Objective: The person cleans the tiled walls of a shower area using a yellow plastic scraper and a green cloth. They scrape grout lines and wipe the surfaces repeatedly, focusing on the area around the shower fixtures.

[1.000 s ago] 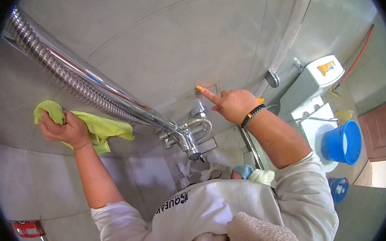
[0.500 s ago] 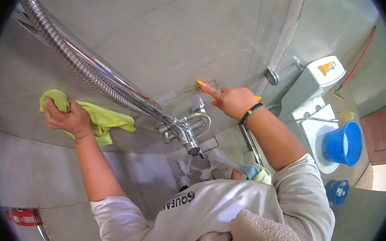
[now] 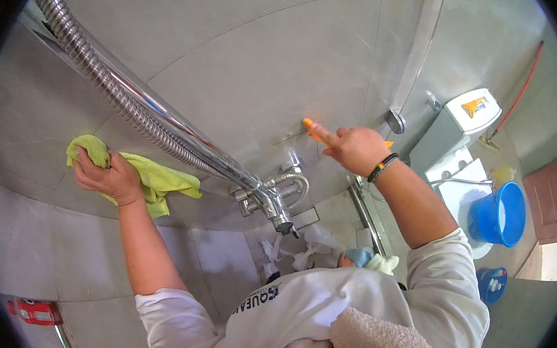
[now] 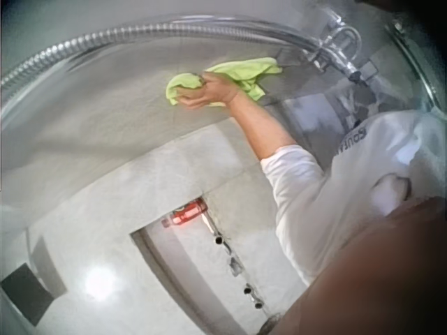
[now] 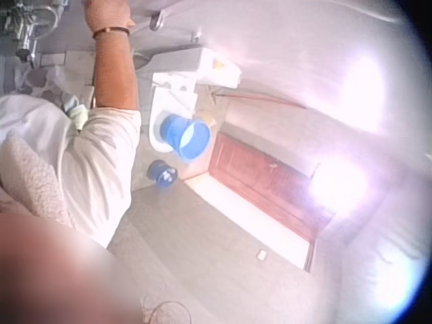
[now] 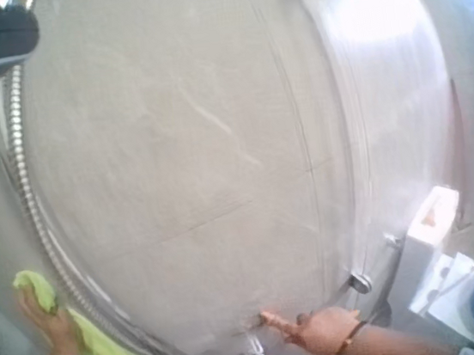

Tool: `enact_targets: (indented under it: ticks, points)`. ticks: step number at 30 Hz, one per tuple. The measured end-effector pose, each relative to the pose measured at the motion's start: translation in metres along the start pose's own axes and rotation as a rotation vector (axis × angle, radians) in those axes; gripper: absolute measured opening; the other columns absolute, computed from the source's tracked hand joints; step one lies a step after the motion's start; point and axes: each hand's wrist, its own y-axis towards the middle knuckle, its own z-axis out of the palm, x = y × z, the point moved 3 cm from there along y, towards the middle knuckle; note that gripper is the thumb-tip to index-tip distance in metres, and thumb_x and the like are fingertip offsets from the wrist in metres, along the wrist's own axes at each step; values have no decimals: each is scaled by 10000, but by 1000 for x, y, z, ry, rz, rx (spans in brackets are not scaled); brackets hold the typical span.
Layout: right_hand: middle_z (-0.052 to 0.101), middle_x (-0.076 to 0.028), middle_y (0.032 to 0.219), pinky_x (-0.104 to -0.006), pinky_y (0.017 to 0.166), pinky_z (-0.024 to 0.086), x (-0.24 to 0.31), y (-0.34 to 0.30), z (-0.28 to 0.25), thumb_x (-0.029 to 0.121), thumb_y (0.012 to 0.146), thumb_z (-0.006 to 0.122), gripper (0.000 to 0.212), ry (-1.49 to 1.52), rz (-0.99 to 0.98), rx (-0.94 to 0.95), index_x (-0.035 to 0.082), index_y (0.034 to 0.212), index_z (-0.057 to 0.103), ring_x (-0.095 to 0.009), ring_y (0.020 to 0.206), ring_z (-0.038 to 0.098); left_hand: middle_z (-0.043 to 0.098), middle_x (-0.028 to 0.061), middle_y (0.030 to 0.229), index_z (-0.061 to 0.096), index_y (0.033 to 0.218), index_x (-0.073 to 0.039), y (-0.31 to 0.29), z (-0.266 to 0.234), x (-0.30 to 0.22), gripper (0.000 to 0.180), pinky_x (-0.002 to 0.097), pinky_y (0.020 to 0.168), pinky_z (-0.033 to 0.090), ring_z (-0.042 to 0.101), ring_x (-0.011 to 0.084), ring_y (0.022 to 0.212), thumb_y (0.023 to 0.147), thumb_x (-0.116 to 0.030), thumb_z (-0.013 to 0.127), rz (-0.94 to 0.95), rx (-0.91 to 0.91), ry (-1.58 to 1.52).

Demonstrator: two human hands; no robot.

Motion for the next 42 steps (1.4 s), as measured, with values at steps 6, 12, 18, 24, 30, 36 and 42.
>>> enact_targets:
  ticks: [6, 12, 18, 24, 30, 36, 42]
  points:
    - [582, -101, 830, -388, 580, 473, 60, 34, 33, 331, 807, 493, 546, 97, -203, -33, 302, 1300, 260, -263, 735, 591, 352, 165, 1157, 367, 1203, -48, -2, 3, 2, 566, 435, 885, 256, 335, 318, 1042, 681, -83, 583, 2, 36, -21]
    - [561, -84, 733, -368, 521, 472, 6, 2, 9, 303, 801, 506, 542, -49, -50, -174, 278, 1294, 282, -263, 628, 578, 355, 167, 1155, 373, 1196, -45, -7, 5, 9, 571, 428, 875, 265, 337, 312, 1037, 665, -73, 582, 66, -39, -50]
    - [561, -90, 749, -377, 548, 475, 15, -14, -8, 294, 792, 524, 574, 17, 5, -288, 267, 1301, 261, -269, 620, 576, 356, 155, 1159, 378, 1197, -52, -9, 7, 9, 571, 429, 880, 265, 334, 317, 1045, 657, -59, 561, 70, -67, -44]
    - [580, -91, 812, -370, 580, 477, -30, -31, -49, 257, 790, 533, 564, -47, 106, -254, 258, 1294, 280, -271, 672, 585, 357, 145, 1159, 376, 1205, -60, -6, 5, 7, 587, 429, 887, 268, 332, 318, 1050, 645, -60, 555, 49, -62, -56]
    - [556, -70, 740, -363, 553, 468, 81, 44, -7, 279, 790, 529, 522, -78, -307, -105, 253, 1275, 337, -252, 670, 575, 348, 140, 1161, 391, 1192, -67, -6, 5, 5, 590, 423, 884, 285, 335, 306, 1043, 632, -75, 576, 70, -53, -41]
    - [539, -52, 684, -354, 492, 458, 24, 4, -19, 278, 767, 560, 541, -157, -107, -239, 245, 1267, 356, -237, 591, 565, 353, 146, 1154, 396, 1190, -66, -11, 1, 8, 589, 419, 878, 291, 344, 308, 1034, 633, -92, 583, 76, -41, -34]
    - [510, -52, 643, -353, 454, 433, 27, -3, 3, 273, 749, 585, 557, -111, -1, -386, 219, 1260, 370, -237, 542, 542, 360, 147, 1154, 394, 1193, -58, -9, 6, 4, 587, 420, 873, 293, 350, 311, 1032, 638, -78, 583, 56, -51, -36]
